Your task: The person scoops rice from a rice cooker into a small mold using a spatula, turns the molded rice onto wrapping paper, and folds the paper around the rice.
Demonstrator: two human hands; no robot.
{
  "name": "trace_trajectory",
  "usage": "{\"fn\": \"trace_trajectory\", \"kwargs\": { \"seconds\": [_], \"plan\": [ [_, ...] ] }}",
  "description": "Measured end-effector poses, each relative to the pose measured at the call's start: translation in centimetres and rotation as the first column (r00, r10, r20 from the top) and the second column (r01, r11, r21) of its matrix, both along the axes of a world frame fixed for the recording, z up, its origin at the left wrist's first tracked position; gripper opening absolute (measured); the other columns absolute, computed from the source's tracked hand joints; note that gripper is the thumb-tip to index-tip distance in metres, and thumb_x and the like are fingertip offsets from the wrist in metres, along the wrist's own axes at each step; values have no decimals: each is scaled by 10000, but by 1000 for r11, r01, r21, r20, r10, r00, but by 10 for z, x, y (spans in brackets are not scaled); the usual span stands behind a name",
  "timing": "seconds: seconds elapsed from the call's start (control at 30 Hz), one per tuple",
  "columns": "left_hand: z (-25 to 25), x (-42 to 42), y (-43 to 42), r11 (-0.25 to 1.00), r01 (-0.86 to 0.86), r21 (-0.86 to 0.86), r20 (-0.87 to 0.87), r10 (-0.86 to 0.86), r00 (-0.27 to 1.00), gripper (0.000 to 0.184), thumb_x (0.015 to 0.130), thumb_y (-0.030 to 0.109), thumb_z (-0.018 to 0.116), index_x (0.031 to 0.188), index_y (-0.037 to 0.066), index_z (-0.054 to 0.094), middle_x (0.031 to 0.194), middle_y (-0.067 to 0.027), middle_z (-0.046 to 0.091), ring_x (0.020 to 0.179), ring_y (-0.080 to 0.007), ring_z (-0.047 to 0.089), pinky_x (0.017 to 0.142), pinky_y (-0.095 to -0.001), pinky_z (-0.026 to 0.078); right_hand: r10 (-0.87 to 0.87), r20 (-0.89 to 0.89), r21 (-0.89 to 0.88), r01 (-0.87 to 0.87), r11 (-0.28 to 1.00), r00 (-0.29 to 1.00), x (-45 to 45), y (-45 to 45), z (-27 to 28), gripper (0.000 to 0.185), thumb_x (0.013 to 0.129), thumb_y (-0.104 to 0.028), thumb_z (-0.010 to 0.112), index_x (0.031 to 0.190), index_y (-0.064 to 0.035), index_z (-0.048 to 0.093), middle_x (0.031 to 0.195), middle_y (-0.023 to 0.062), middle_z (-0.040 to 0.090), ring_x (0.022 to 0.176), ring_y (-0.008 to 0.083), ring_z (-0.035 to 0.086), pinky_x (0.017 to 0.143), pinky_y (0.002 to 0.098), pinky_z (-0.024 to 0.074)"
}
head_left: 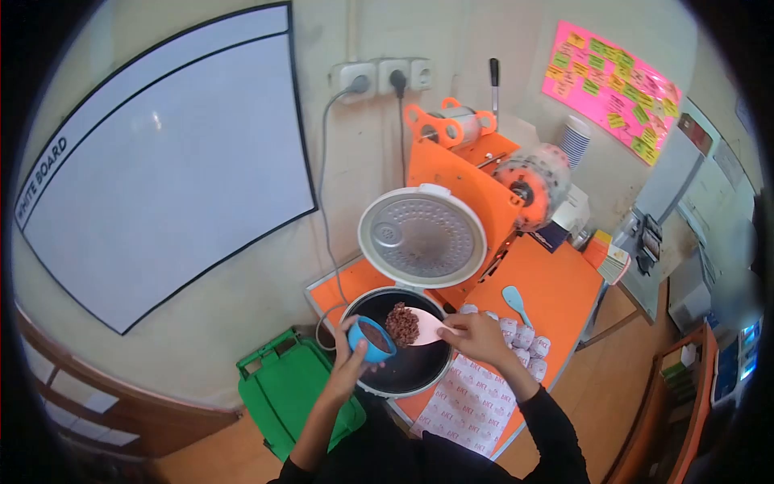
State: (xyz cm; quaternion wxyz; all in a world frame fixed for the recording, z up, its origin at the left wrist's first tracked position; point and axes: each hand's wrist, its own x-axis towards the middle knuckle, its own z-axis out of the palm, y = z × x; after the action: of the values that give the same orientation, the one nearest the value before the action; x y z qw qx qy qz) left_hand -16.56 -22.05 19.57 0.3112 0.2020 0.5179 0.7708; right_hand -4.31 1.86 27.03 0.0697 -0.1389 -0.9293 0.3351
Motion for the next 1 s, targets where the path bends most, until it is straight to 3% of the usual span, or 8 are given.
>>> {"fn": "trace_trajectory", "kwargs": {
  "seconds": [0.1,0.27,0.5,0.63,0.7,0.77,0.83,1.0],
  "plan": [
    [0,10,22,988,154,-24,69,-152,986,532,999,426,454,1398,191,192,1191,-103,451,875,-180,556,663,-279,472,-117,-50,322,127,938,992,14,-25,4,278,815,-334,639,816,-57,664,726,126,666,654,285,661,612,415,511],
    [4,21,55,973,91,-214,162,-56,985,487,968,504,485,1313,240,264,1141,-76,463,874,-168,545,649,-278,469,194,-260,652,24,758,946,27,-55,-24,182,792,-178,618,672,-78,526,603,61,560,554,218,622,518,352,472],
    [10,-25,54,855,484,-184,217,-445,869,456,956,503,513,1286,252,324,1099,-39,484,897,-166,541,656,-272,455,237,-401,653,95,752,885,27,-72,-30,135,751,-135,603,669,-83,510,588,40,527,522,188,582,494,315,422],
    [8,-25,42,879,469,-87,158,-453,878,487,967,444,510,1363,259,296,1250,-80,450,1052,-232,542,706,-347,478,142,-358,799,224,558,923,20,-103,-30,93,712,-144,582,669,-71,544,567,19,480,514,141,545,486,283,387],
    [4,-18,38,879,474,-56,185,-457,870,542,955,444,529,1387,260,257,1328,-98,394,1146,-275,507,825,-419,482,72,-282,882,229,412,957,14,-113,-24,201,798,-125,616,631,-74,516,490,12,449,427,156,516,443,326,418],
    [-2,-17,34,932,351,93,190,-362,912,501,983,354,513,1379,266,219,1308,-101,400,1089,-253,518,774,-391,477,77,-321,847,249,469,944,7,-100,-23,209,807,-143,624,634,-71,532,489,24,470,418,189,523,437,343,414],
    [3,-20,25,919,370,138,171,-390,905,557,966,269,559,1379,255,185,1328,-122,386,1145,-288,508,831,-443,505,-12,-345,600,230,766,939,7,-83,-12,104,704,-145,608,684,-52,563,564,75,555,491,224,585,487,339,434],
    [7,-19,12,942,259,213,145,-293,945,812,782,-13,699,1372,209,188,1337,-114,360,1272,-316,438,999,-499,466,-136,-418,533,364,764,898,19,-53,14,141,840,-216,627,808,-78,629,556,75,583,432,263,568,425,386,419]
  ]
}}
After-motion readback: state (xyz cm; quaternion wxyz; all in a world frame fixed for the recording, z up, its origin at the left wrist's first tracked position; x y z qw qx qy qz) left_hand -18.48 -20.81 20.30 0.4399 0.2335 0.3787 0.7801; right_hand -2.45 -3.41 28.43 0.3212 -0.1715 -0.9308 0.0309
